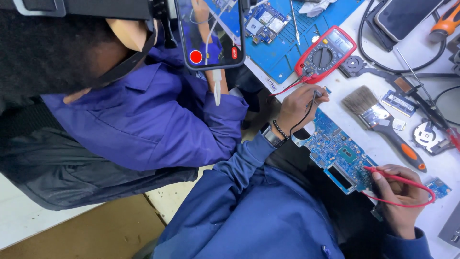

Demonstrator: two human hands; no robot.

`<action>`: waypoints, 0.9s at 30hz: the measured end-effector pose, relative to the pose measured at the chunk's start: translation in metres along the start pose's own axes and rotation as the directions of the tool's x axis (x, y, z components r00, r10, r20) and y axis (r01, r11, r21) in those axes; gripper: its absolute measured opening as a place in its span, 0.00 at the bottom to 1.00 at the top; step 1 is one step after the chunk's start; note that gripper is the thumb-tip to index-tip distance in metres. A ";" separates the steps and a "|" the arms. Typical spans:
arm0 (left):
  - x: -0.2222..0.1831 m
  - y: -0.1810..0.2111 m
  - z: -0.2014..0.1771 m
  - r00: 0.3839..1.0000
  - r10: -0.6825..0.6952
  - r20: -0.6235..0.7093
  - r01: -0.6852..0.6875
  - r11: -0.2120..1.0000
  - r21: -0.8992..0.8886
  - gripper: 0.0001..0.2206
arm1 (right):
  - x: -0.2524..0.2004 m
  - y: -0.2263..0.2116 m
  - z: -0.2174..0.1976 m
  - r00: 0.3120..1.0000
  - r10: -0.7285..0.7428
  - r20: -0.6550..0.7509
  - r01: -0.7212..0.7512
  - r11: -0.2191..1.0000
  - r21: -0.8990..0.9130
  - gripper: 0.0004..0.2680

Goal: Testing and repairing a laptop motherboard using a multimeter and a soldering iron

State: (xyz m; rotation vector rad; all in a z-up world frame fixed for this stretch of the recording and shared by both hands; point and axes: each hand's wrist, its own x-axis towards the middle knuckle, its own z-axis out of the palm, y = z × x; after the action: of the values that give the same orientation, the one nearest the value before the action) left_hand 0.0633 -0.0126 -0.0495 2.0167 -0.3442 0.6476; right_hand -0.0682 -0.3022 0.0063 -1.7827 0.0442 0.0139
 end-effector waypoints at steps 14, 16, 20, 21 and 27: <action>-0.004 0.001 -0.005 0.997 -0.060 0.058 0.061 0.998 -0.033 0.04 | -0.003 0.015 -0.001 0.997 0.069 -0.041 -0.065 0.994 0.091 0.09; 0.000 0.004 -0.007 0.995 -0.015 0.103 0.019 0.999 -0.039 0.07 | 0.004 0.009 -0.001 0.997 0.052 -0.054 -0.045 0.992 0.118 0.09; 0.007 0.007 -0.004 0.997 -0.057 0.057 0.055 0.998 0.021 0.13 | 0.013 -0.004 -0.006 0.986 -0.163 0.021 0.163 0.987 0.005 0.07; 0.008 0.003 -0.003 1.000 0.002 0.003 -0.003 0.997 0.079 0.12 | 0.017 -0.008 -0.007 0.978 -0.204 0.048 0.203 0.979 0.011 0.06; 0.014 0.012 -0.005 0.996 -0.078 0.032 0.078 0.997 -0.008 0.13 | 0.021 -0.005 -0.006 0.957 -0.288 -0.026 0.289 0.948 0.133 0.06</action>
State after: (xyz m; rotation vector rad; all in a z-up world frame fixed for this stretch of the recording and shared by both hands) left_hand 0.0675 -0.0142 -0.0315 2.0226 -0.2848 0.5651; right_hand -0.0467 -0.3076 0.0113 -1.6385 -0.2082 -0.2013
